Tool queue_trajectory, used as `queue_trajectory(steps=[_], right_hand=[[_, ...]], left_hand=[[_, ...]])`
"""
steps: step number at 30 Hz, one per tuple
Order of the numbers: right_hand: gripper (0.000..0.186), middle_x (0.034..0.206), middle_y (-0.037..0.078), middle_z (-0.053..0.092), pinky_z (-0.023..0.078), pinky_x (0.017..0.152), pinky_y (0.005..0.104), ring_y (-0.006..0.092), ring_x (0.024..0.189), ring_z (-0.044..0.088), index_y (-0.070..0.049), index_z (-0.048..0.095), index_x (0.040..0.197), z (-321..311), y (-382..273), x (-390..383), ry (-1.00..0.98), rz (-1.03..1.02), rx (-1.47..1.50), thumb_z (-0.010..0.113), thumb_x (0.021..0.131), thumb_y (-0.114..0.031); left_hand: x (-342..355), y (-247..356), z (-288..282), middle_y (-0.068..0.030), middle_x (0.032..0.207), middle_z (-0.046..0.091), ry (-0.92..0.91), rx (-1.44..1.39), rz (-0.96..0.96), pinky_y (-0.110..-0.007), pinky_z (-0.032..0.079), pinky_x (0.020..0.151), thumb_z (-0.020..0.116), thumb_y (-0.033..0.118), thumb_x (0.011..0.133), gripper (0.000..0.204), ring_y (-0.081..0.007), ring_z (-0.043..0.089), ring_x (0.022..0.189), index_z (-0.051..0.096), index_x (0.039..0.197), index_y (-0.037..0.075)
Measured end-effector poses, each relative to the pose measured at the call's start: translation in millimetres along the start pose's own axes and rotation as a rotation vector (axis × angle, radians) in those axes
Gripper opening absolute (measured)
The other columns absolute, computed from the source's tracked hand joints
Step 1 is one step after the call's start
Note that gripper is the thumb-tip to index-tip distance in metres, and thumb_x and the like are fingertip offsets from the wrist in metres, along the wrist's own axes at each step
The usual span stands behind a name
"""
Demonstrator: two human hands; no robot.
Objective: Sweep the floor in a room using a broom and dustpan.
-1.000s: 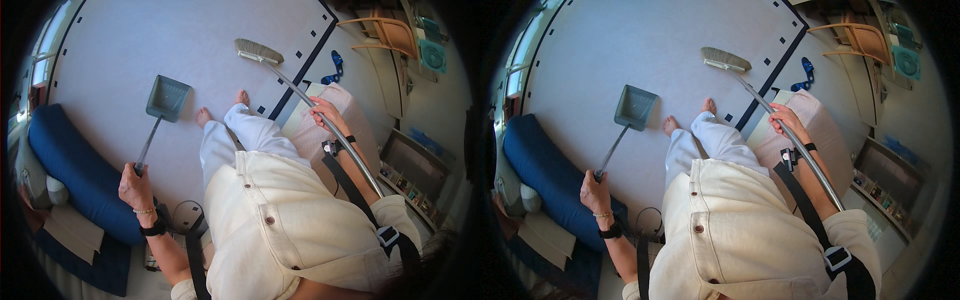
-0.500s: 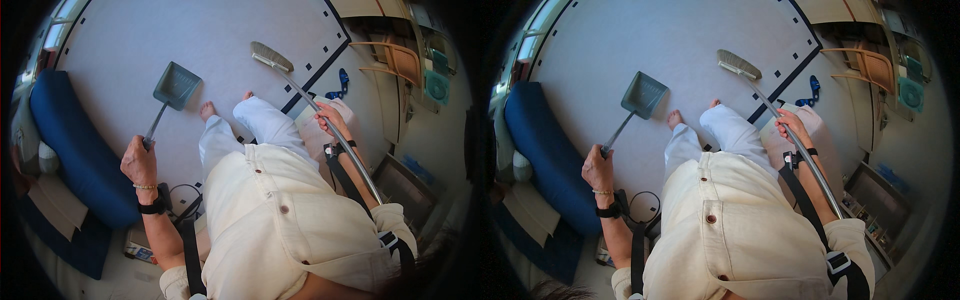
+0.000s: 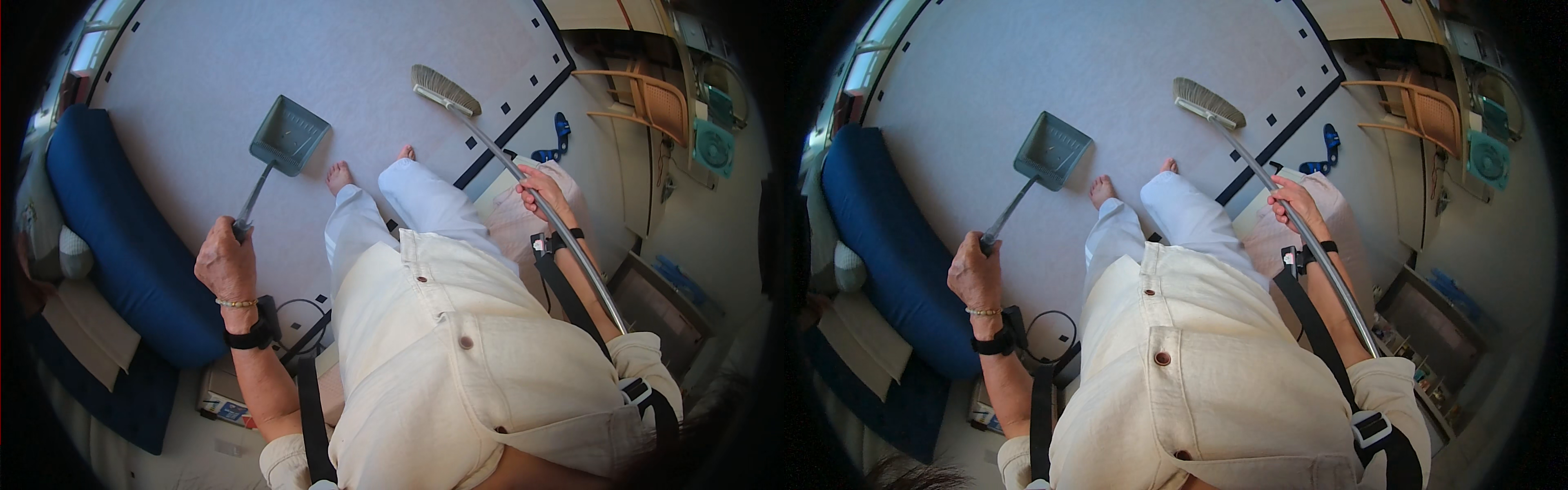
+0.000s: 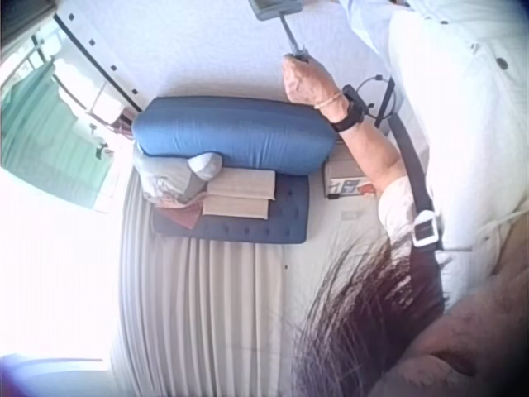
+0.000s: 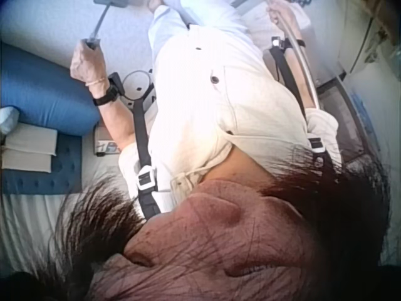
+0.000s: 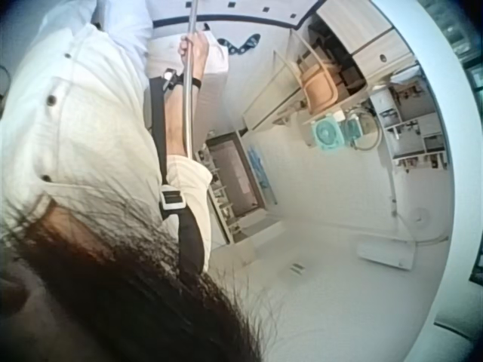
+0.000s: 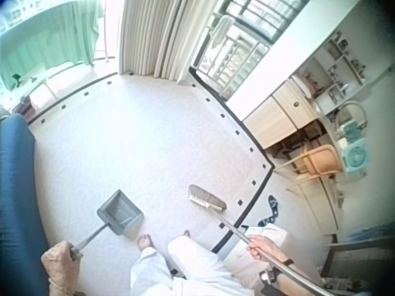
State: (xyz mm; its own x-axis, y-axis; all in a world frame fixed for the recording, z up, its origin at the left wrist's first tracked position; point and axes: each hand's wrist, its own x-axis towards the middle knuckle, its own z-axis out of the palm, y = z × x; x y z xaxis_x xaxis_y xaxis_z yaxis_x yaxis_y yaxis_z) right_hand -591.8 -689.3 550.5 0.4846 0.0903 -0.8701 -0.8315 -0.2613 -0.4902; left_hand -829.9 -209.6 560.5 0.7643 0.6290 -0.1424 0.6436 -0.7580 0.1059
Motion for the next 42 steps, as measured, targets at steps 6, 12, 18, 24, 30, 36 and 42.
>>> queue_trajectory(steps=[6, 12, 18, 24, 30, 36, 42], right_hand=[[0.061, 0.075, 0.009, 0.053, 0.036, 0.037, 0.0210, 0.0075, 0.048, 0.045, 0.003, 0.022, 0.137, -5.8, 2.2, 4.9, -0.043, -0.017, 0.007, 0.050, 0.083, -0.006], [0.061, 0.074, 0.009, 0.053, 0.034, 0.037, 0.0213, 0.0084, 0.048, 0.045, 0.001, 0.023, 0.137, -10.6, 4.2, 10.5, -0.025, -0.021, -0.002, 0.050, 0.083, -0.006], [0.063, 0.074, 0.008, 0.053, 0.035, 0.035, 0.0216, 0.0082, 0.047, 0.044, 0.002, 0.021, 0.139, 3.2, 2.0, -10.2, 0.034, -0.021, 0.066, 0.049, 0.082, -0.006], [0.063, 0.072, 0.008, 0.055, 0.039, 0.035, 0.0223, 0.0083, 0.044, 0.047, 0.003, 0.024, 0.139, 76.2, 9.4, -65.3, -0.215, 0.119, -0.180, 0.049, 0.082, -0.005], [0.064, 0.071, 0.008, 0.057, 0.038, 0.035, 0.0212, 0.0070, 0.042, 0.048, 0.004, 0.027, 0.137, 82.7, 12.3, -90.6, -0.367, 0.111, -0.291, 0.052, 0.079, -0.001], [0.062, 0.070, 0.007, 0.058, 0.041, 0.034, 0.0218, 0.0073, 0.043, 0.050, 0.005, 0.031, 0.135, 64.4, 11.4, -77.0, -0.278, 0.014, -0.269, 0.053, 0.078, -0.002], [0.061, 0.068, 0.007, 0.057, 0.039, 0.032, 0.0226, 0.0078, 0.041, 0.049, 0.004, 0.034, 0.133, 8.2, -52.8, -45.0, -0.055, -0.139, -0.222, 0.054, 0.075, -0.004]], left_hand=[[0.3, -0.4, 0.2, -0.0056, 0.075, 0.064, 0.038, 0.025, 0.038, -0.035, 0.049, 0.056, 0.075, 0.021, 0.069, 0.025, -0.0266, 0.063, 0.069, 0.058, 0.082, 0.010], [11.8, 6.5, -2.8, -0.0060, 0.075, 0.064, 0.074, 0.029, 0.040, -0.036, 0.049, 0.056, 0.076, 0.023, 0.068, 0.026, -0.0271, 0.063, 0.070, 0.058, 0.082, 0.010], [11.1, 1.4, 2.7, -0.0052, 0.073, 0.062, 0.035, -0.006, 0.047, -0.037, 0.048, 0.055, 0.076, 0.021, 0.066, 0.025, -0.0275, 0.061, 0.069, 0.057, 0.079, 0.010], [12.4, 3.6, -0.1, -0.0060, 0.073, 0.063, 0.029, 0.008, 0.035, -0.037, 0.048, 0.057, 0.076, 0.020, 0.065, 0.025, -0.0275, 0.062, 0.069, 0.058, 0.079, 0.010], [10.5, -11.7, 4.0, -0.0069, 0.073, 0.063, 0.007, -0.004, 0.042, -0.038, 0.048, 0.057, 0.076, 0.021, 0.065, 0.025, -0.0283, 0.062, 0.069, 0.059, 0.080, 0.010], [14.9, -7.4, -8.0, -0.0104, 0.076, 0.064, -0.036, -0.047, 0.049, -0.039, 0.048, 0.062, 0.075, 0.024, 0.067, 0.028, -0.0303, 0.062, 0.073, 0.060, 0.082, 0.007], [21.2, 12.3, -10.3, -0.0087, 0.075, 0.065, -0.036, 0.035, 0.011, -0.039, 0.050, 0.060, 0.075, 0.025, 0.066, 0.025, -0.0298, 0.063, 0.071, 0.061, 0.080, 0.009]])
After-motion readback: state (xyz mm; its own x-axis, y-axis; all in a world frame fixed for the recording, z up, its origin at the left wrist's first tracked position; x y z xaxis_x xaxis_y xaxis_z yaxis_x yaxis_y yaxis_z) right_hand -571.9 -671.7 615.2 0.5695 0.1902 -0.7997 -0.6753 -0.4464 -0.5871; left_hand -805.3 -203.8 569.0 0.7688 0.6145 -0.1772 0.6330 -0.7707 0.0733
